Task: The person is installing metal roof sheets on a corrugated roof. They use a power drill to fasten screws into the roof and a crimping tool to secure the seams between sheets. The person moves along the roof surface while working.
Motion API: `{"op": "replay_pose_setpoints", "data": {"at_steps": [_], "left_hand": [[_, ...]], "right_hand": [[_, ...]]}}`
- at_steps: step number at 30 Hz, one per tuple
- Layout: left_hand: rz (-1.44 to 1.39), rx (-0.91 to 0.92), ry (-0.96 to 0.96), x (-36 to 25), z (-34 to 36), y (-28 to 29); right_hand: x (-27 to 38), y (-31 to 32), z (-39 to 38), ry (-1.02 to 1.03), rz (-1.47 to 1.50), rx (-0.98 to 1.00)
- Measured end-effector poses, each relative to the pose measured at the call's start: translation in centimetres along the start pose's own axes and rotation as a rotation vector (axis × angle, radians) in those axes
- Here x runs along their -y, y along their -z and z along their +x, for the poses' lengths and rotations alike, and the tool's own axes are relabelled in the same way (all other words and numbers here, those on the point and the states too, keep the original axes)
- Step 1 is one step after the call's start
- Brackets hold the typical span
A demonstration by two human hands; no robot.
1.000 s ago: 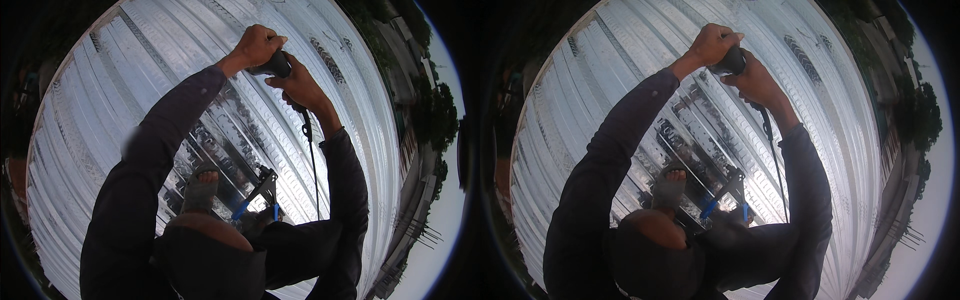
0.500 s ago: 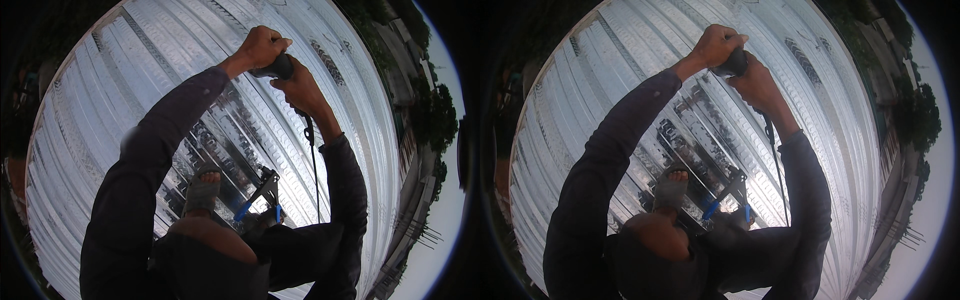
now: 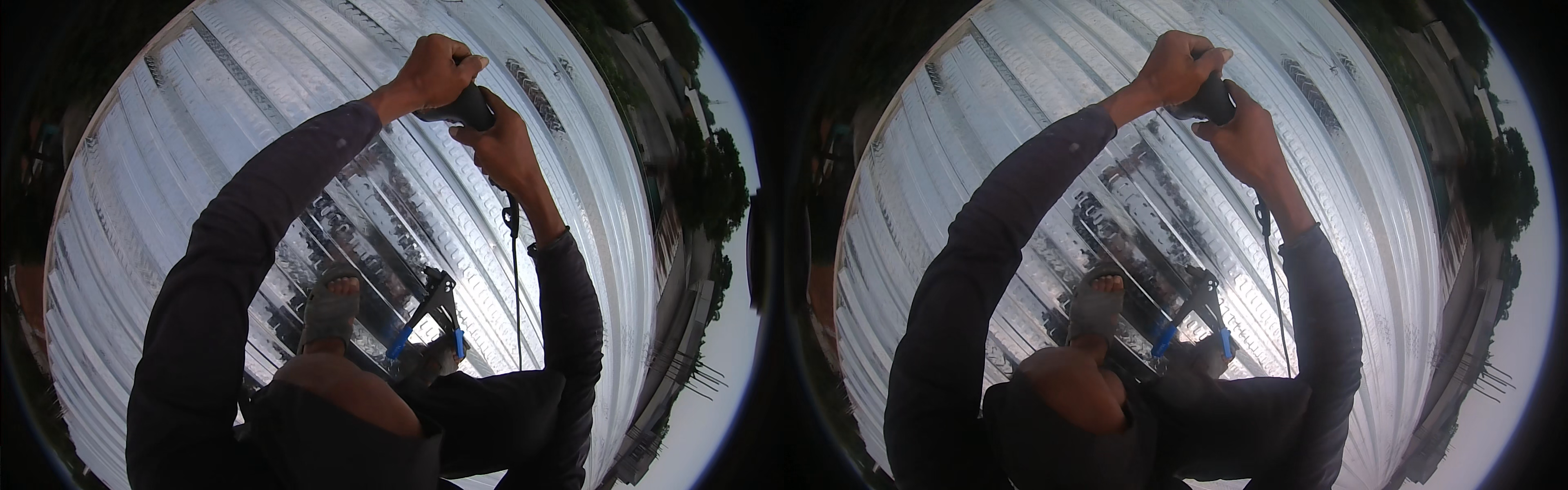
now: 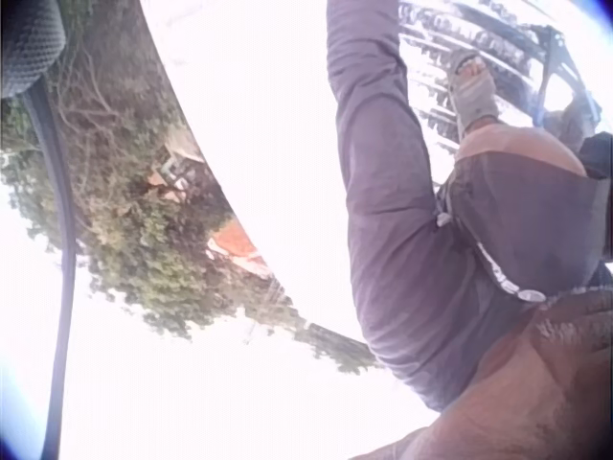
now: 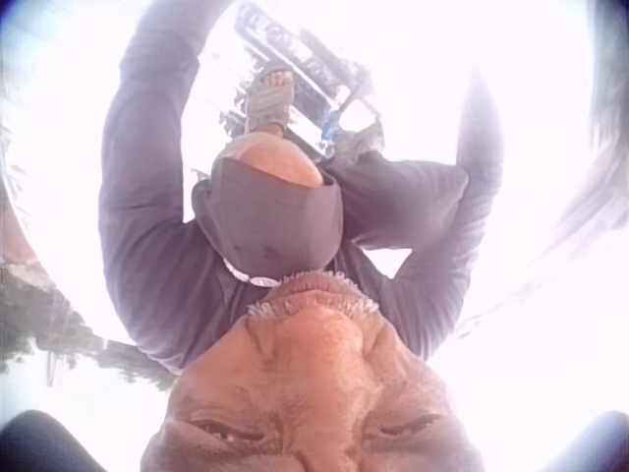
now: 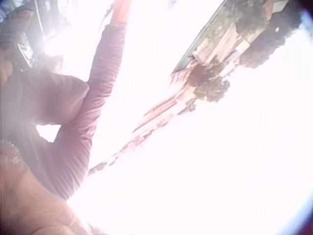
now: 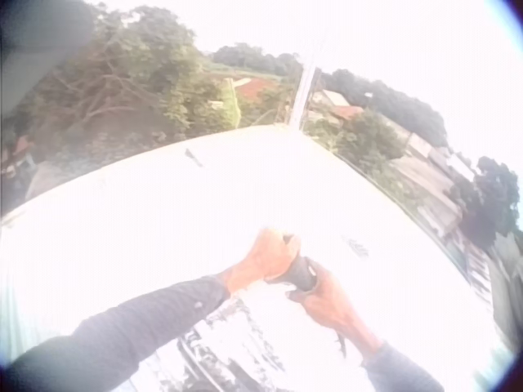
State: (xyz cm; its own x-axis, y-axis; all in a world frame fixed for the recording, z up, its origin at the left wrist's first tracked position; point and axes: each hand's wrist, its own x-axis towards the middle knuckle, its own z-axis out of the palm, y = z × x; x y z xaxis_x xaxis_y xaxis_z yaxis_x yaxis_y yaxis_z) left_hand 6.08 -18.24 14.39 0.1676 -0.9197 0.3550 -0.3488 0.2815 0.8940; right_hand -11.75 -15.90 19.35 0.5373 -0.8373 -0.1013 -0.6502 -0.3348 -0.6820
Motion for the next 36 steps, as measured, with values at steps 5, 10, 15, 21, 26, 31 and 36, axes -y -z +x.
{"op": "replay_pose_setpoints", "data": {"at_steps": [5,10,15,21,26,31,36], "left_hand": [[-0.179,0.014,-0.026,-1.1,0.3,-0.9],[0.445,-0.089,0.275,11.1,-2.4,1.0],[1.02,0.311,0.152,19.0,-4.3,0.3],[1.08,0.447,0.034,20.1,-4.2,-1.3],[1.139,0.53,-0.094,20.2,-3.2,-1.6],[1.195,0.481,0.058,20.8,-3.2,-3.3],[1.221,0.497,0.003,21.3,-3.1,-3.0]], "right_hand": [[0.2,2.9,-2.9,-0.151,0.062,-0.047],[0.3,7.1,-7.3,-0.275,0.265,-0.096],[-0.7,10.7,-12.8,-0.345,0.276,-0.227],[-2.6,11.9,-18.5,-0.539,0.379,-0.358],[-4.0,12.1,-21.0,-0.587,0.407,-0.4],[-4.7,12.6,-22.7,-0.599,0.414,-0.432],[-5.2,12.6,-23.4,-0.62,0.452,-0.423]]}}
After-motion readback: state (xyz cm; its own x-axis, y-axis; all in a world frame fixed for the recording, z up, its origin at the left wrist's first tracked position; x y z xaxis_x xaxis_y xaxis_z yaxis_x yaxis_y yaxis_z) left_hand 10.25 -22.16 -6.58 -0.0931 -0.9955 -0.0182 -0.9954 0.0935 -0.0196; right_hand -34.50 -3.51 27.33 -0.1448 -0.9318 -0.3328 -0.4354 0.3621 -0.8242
